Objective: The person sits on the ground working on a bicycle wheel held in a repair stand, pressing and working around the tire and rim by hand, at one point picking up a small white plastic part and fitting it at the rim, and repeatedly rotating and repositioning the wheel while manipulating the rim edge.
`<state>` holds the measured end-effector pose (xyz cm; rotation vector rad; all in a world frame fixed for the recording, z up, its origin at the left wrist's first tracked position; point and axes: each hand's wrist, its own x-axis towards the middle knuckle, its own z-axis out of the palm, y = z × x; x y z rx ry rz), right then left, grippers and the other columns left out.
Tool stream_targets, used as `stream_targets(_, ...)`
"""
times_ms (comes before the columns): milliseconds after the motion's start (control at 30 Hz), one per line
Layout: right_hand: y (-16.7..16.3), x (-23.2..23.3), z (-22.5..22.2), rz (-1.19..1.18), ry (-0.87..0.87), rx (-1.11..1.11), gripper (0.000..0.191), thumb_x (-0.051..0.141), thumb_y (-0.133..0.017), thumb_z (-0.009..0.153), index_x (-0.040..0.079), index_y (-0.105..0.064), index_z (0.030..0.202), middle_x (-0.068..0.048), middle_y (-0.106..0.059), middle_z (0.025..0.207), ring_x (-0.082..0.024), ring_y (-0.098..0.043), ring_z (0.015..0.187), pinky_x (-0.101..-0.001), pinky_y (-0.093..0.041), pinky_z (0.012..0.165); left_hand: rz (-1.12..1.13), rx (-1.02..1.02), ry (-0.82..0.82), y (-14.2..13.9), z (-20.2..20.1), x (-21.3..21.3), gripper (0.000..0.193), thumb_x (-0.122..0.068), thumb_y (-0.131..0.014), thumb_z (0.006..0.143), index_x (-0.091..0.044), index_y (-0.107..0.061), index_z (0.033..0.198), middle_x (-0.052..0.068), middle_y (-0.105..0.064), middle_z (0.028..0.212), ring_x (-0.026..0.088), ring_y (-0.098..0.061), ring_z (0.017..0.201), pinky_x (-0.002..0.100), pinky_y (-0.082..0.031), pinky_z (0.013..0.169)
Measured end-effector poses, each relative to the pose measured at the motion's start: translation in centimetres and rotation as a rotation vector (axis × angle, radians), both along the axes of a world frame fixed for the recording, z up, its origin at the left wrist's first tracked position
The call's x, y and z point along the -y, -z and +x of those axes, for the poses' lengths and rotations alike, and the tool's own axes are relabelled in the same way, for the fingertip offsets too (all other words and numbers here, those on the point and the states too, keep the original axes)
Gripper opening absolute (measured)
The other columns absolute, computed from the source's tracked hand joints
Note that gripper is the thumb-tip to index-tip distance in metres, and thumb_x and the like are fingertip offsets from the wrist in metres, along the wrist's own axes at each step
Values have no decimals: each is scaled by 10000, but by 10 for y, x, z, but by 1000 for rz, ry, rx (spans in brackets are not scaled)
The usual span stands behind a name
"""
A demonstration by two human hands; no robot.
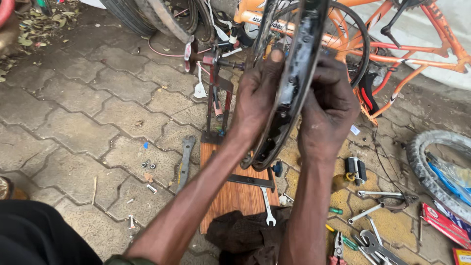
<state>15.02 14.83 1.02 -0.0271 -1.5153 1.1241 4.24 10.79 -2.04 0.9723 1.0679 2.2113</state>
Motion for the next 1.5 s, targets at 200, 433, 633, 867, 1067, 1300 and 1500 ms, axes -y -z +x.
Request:
stream_targets(200, 14, -6, -4, -63, -107, 65, 193, -59, -696, 1018, 12, -653, 1192, -25, -689, 1111, -80, -659, 998, -222, -548, 931, 194, 34, 65, 2, -3, 4, 465, -417, -572, 1101, 6, -690, 1255, 94, -675, 1083, 174, -574, 1051, 346, -459, 997)
stream_targets(433, 37, -25, -9, 26, 163, 191, 186, -32, -667, 955, -48, -656, 1139, -18, -669, 1053, -103, -614, 961, -262, -507, 943, 183, -598, -366, -21, 13, 38, 834, -476, -723, 938, -12, -350, 1522, 187, -431, 1463, 308, -447, 1413, 488, -385, 1242)
stream_targets(633, 41, -35, -24, -194, -97, -12, 349, 213, -498, 1121, -13, -608, 1365, 31, -605, 1250, -101, -599, 1145, -270, -522, 1026, 6, -786, -547, -30, 26, 40, 815, -286, -814, 951, -16, -361, 1574, 179, -416, 1569, 291, -402, 1483, 462, -369, 1280)
stream_targets(867, 38, -25, -30, -300, -220, -70, 280, 184, -601, 1096, 36, -603, 1333, 2, -677, 1138, -87, -658, 980, -260, -573, 884, -11, -695, -489, -38, 24, 46, 784, -227, -841, 872, -40, -466, 1535, 156, -466, 1514, 284, -432, 1459, 461, -392, 1264)
stream_targets(1067, 33, -24, -31, -279, -215, -138, 198, 173, -668, 1132, -8, -632, 1204, -19, -685, 1017, -76, -648, 860, -220, -524, 724, 43, -661, -459, -33, 23, 40, 733, -198, -856, 898, -72, -486, 1518, 123, -476, 1489, 229, -470, 1386, 404, -437, 1203)
stream_targets(1300, 4, -11, -27, -38, -29, -46, 133, 119, -712, 1070, 13, -661, 1133, 8, -651, 1049, -75, -661, 873, -228, -570, 762, 120, -371, -340, -31, 20, 35, 557, -389, -693, 1021, -53, -539, 1438, 131, -563, 1373, 207, -563, 1275, 340, -519, 1051)
stream_targets(1500, -20, 3, -16, -8, 96, 14, 167, -34, -713, 936, -7, -707, 1101, 5, -618, 1158, -82, -649, 895, -243, -577, 803, 152, -196, -21, -18, 2, 25, 494, -434, -473, 1127, -30, -595, 1385, 26, -601, 1098, 127, -560, 1024, 306, -478, 910)
